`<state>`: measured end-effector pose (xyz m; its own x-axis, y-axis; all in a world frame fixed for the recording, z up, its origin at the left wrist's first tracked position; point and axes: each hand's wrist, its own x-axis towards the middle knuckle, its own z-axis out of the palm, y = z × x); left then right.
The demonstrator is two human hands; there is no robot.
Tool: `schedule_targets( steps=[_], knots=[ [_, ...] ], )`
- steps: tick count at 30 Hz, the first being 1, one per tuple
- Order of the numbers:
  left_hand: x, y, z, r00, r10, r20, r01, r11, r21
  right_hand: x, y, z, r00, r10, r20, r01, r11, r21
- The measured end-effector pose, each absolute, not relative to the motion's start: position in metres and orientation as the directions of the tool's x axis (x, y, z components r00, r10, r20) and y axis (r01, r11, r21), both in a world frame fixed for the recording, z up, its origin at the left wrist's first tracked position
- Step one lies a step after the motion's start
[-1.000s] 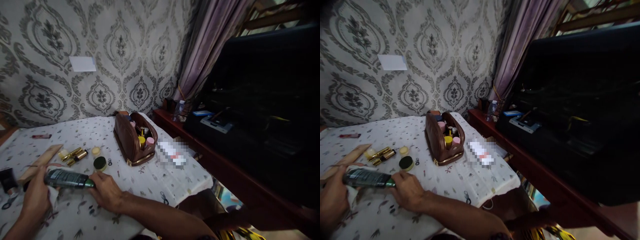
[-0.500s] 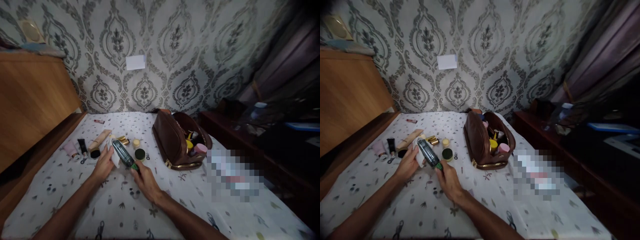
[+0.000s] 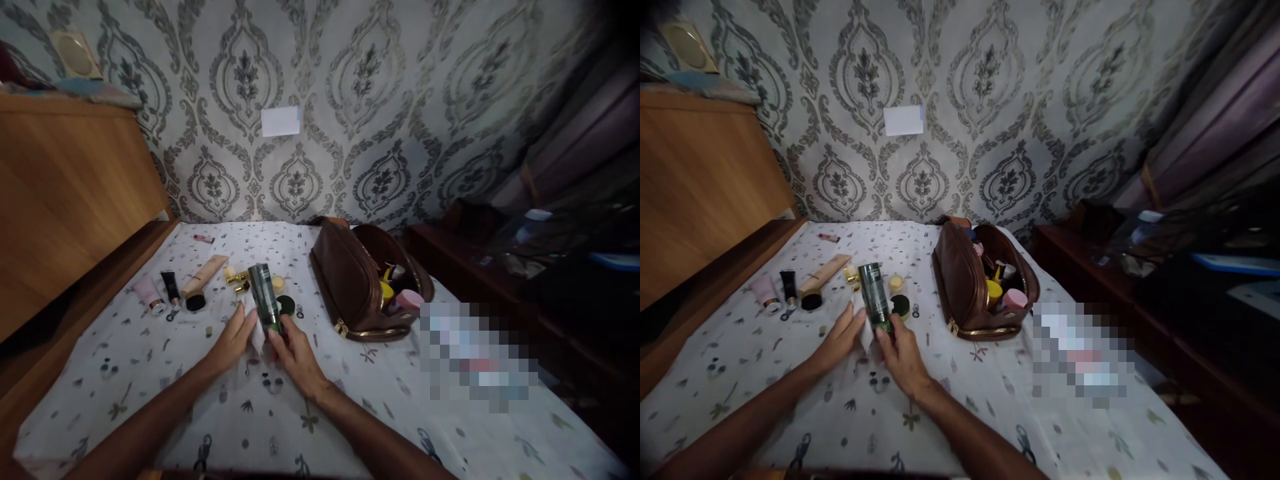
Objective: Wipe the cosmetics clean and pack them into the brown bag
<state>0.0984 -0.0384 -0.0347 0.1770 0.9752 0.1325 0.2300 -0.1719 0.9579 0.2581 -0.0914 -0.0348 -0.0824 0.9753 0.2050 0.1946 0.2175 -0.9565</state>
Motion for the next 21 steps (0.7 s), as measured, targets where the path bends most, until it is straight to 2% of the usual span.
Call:
schedule_targets(
  steps=[2, 4, 7, 9, 15, 21],
  knots=[
    [0.098, -0.041, -0.036, 0.286, 0.942, 0.177, 0.412, -0.287, 0.865, 0.259, -0.091, -0.034, -0.047, 0.975, 0.218, 0.171, 0.223, -0.96],
    [0.098, -0.044, -0.033, 0.41, 0.882, 0.231, 0.489, -0.426, 0.761, 0.261, -0.089, -0.035, -0.009, 0.975, 0.22, 0.149, 0.219, -0.964],
    [0.101, -0.049, -0.023, 0.552, 0.75, 0.365, 0.464, -0.639, 0.614, 0.264, -0.084, -0.038, 0.042, 0.977, 0.21, 0.143, 0.202, -0.969],
    [0.103, -0.052, -0.017, 0.57, 0.706, 0.421, 0.447, -0.696, 0.562, 0.265, -0.082, -0.039, 0.051, 0.977, 0.206, 0.161, 0.195, -0.967],
    [0.102, -0.048, -0.018, 0.468, 0.752, 0.464, 0.527, -0.66, 0.536, 0.266, -0.086, -0.034, 0.008, 0.967, 0.254, 0.334, 0.237, -0.912],
    [0.087, -0.024, -0.022, 0.26, 0.859, 0.441, 0.691, -0.484, 0.536, 0.264, -0.091, -0.031, -0.074, 0.962, 0.261, 0.407, 0.268, -0.873]
  ],
)
